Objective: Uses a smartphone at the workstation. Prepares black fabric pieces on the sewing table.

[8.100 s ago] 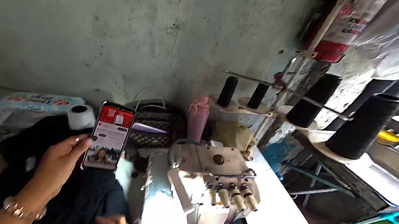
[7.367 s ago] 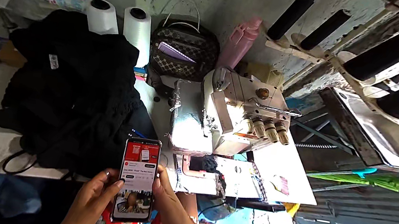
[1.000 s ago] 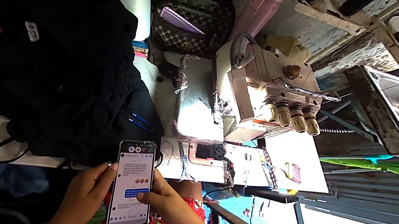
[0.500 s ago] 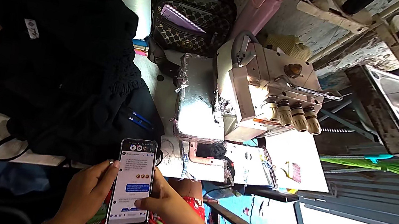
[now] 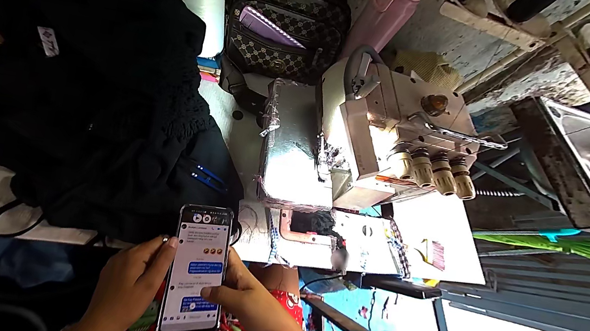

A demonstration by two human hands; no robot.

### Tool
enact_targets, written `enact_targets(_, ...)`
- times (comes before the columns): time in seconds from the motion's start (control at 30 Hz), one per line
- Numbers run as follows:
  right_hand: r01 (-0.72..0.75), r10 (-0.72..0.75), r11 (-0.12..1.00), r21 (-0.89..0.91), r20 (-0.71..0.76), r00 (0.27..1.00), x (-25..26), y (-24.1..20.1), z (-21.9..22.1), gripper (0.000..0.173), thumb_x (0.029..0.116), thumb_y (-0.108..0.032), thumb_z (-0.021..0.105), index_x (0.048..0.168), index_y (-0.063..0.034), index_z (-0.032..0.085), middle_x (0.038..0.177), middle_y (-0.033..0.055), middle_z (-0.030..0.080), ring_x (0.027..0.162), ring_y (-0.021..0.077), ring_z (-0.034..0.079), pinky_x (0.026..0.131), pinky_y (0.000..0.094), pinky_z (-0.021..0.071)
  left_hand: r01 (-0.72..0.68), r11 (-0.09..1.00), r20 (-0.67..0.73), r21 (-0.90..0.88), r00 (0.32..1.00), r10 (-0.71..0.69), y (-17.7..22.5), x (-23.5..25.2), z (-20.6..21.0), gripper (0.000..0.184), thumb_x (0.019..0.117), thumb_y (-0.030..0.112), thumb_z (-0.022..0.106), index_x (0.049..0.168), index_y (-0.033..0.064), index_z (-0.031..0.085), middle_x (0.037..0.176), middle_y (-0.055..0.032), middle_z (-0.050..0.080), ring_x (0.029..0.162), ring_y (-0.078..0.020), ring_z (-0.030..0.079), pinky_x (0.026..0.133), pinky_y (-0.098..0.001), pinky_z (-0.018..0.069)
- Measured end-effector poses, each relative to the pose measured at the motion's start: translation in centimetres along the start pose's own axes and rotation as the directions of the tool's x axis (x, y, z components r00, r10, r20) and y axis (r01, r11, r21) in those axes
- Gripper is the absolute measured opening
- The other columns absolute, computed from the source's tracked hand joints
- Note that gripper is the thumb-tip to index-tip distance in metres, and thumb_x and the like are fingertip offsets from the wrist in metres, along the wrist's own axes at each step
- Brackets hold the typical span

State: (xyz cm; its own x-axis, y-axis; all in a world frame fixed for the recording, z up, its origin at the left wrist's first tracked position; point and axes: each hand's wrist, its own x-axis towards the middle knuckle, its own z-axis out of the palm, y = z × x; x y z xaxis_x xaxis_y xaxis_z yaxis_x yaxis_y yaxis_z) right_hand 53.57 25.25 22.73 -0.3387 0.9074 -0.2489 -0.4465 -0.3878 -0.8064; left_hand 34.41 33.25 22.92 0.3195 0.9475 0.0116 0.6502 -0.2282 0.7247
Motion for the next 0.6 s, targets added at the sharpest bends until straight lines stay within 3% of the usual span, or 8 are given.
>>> enact_targets(0.6,0.011,-0.011,1.000,0.026,0.016,1.000,-0.05,0.08,0.03,0.056,0.0937,0.007,0.049,0.143,-0.0054,0.025,0.125,0.0035,0.061,0.112,0.0089,0.065,0.098,0.0321,0.0549,0.007,1.000,0.009,-0.012,1.000,-0.007,0.02,0.02,-0.07,0.052,0.1027,0.041,0.036,0.070,0.0082,0.060,0.056,0.0027,0.044,0.055,-0.0088,0.049,0.055,-0.0328,0.0397)
